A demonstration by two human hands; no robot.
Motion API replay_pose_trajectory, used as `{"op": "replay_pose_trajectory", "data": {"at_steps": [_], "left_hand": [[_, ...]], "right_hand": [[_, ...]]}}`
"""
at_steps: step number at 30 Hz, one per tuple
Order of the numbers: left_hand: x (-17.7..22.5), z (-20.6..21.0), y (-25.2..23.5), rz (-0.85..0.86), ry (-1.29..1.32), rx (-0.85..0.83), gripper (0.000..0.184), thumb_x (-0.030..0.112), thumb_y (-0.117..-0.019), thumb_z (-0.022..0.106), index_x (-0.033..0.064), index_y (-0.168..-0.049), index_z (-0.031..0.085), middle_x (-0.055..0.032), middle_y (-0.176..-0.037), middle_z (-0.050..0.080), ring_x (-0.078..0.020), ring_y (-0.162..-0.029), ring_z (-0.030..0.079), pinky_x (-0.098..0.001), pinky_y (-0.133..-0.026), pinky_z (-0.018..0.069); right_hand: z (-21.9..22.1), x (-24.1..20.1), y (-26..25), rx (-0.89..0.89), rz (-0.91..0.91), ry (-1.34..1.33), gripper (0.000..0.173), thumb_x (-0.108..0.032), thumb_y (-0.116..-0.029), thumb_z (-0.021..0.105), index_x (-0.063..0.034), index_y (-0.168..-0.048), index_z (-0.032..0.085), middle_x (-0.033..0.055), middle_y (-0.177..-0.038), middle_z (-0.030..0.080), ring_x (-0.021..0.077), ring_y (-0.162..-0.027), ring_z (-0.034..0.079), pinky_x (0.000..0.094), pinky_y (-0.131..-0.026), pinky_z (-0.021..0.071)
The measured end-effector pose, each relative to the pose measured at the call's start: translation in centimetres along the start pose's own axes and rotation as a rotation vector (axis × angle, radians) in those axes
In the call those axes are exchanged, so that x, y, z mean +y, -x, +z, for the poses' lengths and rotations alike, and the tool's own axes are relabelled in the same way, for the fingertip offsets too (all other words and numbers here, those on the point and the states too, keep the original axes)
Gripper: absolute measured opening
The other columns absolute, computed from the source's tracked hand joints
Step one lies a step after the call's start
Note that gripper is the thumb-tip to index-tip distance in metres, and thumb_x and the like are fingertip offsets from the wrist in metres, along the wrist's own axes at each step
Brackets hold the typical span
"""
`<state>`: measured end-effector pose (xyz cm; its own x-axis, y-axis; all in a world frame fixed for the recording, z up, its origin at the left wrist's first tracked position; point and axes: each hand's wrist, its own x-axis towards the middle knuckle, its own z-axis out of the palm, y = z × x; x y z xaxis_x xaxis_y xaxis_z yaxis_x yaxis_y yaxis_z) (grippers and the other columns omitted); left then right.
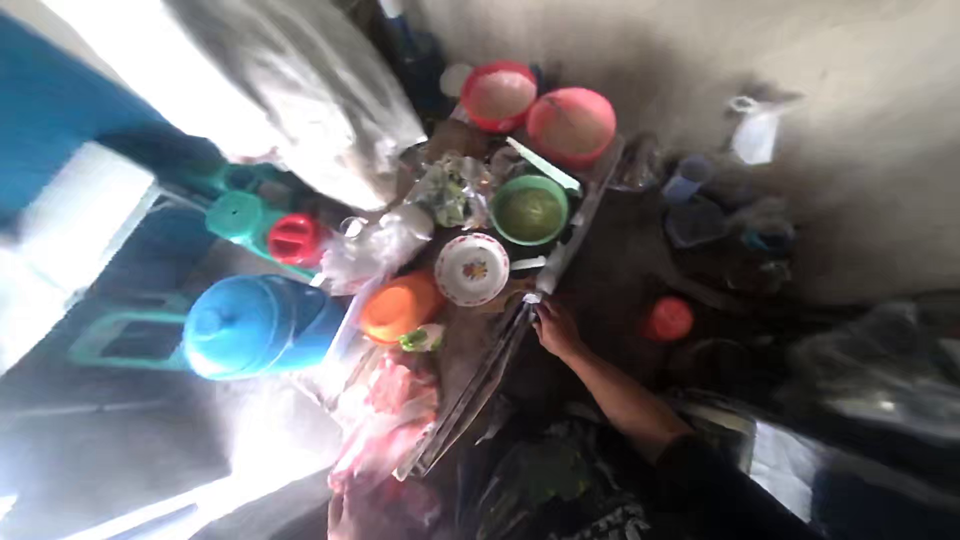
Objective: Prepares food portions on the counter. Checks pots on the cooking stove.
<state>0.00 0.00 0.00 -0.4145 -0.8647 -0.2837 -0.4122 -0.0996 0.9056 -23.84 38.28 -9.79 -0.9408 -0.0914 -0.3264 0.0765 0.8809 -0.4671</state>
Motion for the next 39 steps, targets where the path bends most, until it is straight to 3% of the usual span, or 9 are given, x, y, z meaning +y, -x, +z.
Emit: {"op": "replay_pose_trajectory", "data": {"at_steps": [2,4,7,12,15,23,31,36,39], "left_hand": [[1.4,0.9,1.4,-0.059,0.048,0.047,0.031,0.026,-0.1053,0.057,0.0030,-0.127,0.058,-0.0069,-0.094,0.066,-0.0124,-0.075,0.065,-0.0349,-0.068,0.0591],[1.3,1.1,1.8,-0.091,0.120,0.065,0.033,0.022,-0.1057,0.056,0.0015,-0.131,0.056,-0.0096,-0.100,0.066,-0.0137,-0.079,0.066,-0.0355,-0.071,0.0594],[0.5,1.2,2.7,-0.173,0.307,0.077,0.029,0.019,-0.1069,0.052,0.0034,-0.131,0.053,-0.0065,-0.094,0.065,-0.0130,-0.074,0.065,-0.0336,-0.066,0.0581],[-0.3,0.7,5.1,-0.245,0.390,0.062,0.030,0.017,-0.1070,0.052,-0.0011,-0.131,0.054,-0.0151,-0.104,0.069,-0.0222,-0.088,0.069,-0.0409,-0.078,0.0599],[-0.3,0.5,4.9,-0.264,0.341,0.067,0.030,0.018,-0.1061,0.056,-0.0016,-0.128,0.055,-0.0162,-0.101,0.070,-0.0229,-0.084,0.071,-0.0395,-0.073,0.0612],[0.6,1.3,-0.9,-0.238,0.388,0.094,0.019,0.020,-0.1022,0.062,0.0016,-0.097,0.058,-0.0079,-0.083,0.069,-0.0160,-0.071,0.066,-0.0326,-0.065,0.0570],[0.6,1.3,-4.6,-0.368,0.329,-0.094,0.051,0.029,-0.0992,0.068,0.0020,-0.137,0.047,-0.0151,-0.097,0.067,-0.0211,-0.071,0.067,-0.0386,-0.064,0.0592],[0.0,0.4,-5.7,-0.322,0.118,-0.295,0.049,0.033,-0.0935,0.075,0.0068,-0.132,0.062,-0.0146,-0.105,0.071,-0.0217,-0.082,0.070,-0.0412,-0.073,0.0600],[-1.5,0.2,-6.6,-0.318,0.017,-0.300,0.036,0.035,-0.0993,0.068,0.0086,-0.124,0.069,-0.0138,-0.103,0.072,-0.0225,-0.088,0.071,-0.0457,-0.081,0.0594]], "right_hand": [[0.7,-3.1,-5.2,0.118,-0.108,0.063,0.058,-0.014,-0.0956,0.062,-0.0067,-0.152,0.048,0.0162,-0.165,0.034,0.0361,-0.151,0.035,0.0560,-0.118,0.0364],[-0.5,-4.6,-7.8,0.072,-0.142,0.117,0.057,-0.006,-0.0942,0.062,-0.0019,-0.150,0.049,0.0211,-0.159,0.041,0.0393,-0.148,0.037,0.0579,-0.120,0.0336],[-2.3,-5.4,-9.4,-0.022,-0.189,0.218,0.047,-0.008,-0.1012,0.055,-0.0023,-0.148,0.050,0.0255,-0.137,0.061,0.0434,-0.129,0.058,0.0613,-0.108,0.0455],[-3.9,-6.7,-9.5,-0.188,-0.180,0.279,0.076,-0.016,-0.0898,0.069,-0.0058,-0.156,0.033,0.0262,-0.127,0.065,0.0449,-0.118,0.064,0.0634,-0.097,0.0511],[-4.0,-7.3,-8.5,-0.181,-0.127,0.288,0.081,-0.019,-0.0864,0.071,-0.0124,-0.158,0.033,0.0246,-0.130,0.064,0.0443,-0.118,0.063,0.0642,-0.096,0.0504],[-2.3,-4.0,-5.6,-0.281,-0.433,0.319,0.068,-0.015,-0.0849,0.069,-0.0155,-0.150,0.048,0.0195,-0.123,0.070,0.0407,-0.112,0.068,0.0625,-0.097,0.0513],[3.4,-11.1,-4.8,-0.450,-0.626,0.378,0.073,0.001,-0.0801,0.069,-0.0216,-0.148,0.052,0.0098,-0.146,0.057,0.0332,-0.139,0.049,0.0592,-0.117,0.0340],[5.0,-12.9,-5.8,-0.253,-0.599,0.429,0.058,0.000,-0.0866,0.065,-0.0236,-0.140,0.064,0.0142,-0.148,0.054,0.0394,-0.143,0.043,0.0605,-0.117,0.0352],[5.0,-14.3,-2.0,0.020,-0.605,0.337,0.037,-0.001,-0.0898,0.058,-0.0117,-0.122,0.074,0.0164,-0.129,0.067,0.0391,-0.128,0.056,0.0561,-0.110,0.0446]]}}
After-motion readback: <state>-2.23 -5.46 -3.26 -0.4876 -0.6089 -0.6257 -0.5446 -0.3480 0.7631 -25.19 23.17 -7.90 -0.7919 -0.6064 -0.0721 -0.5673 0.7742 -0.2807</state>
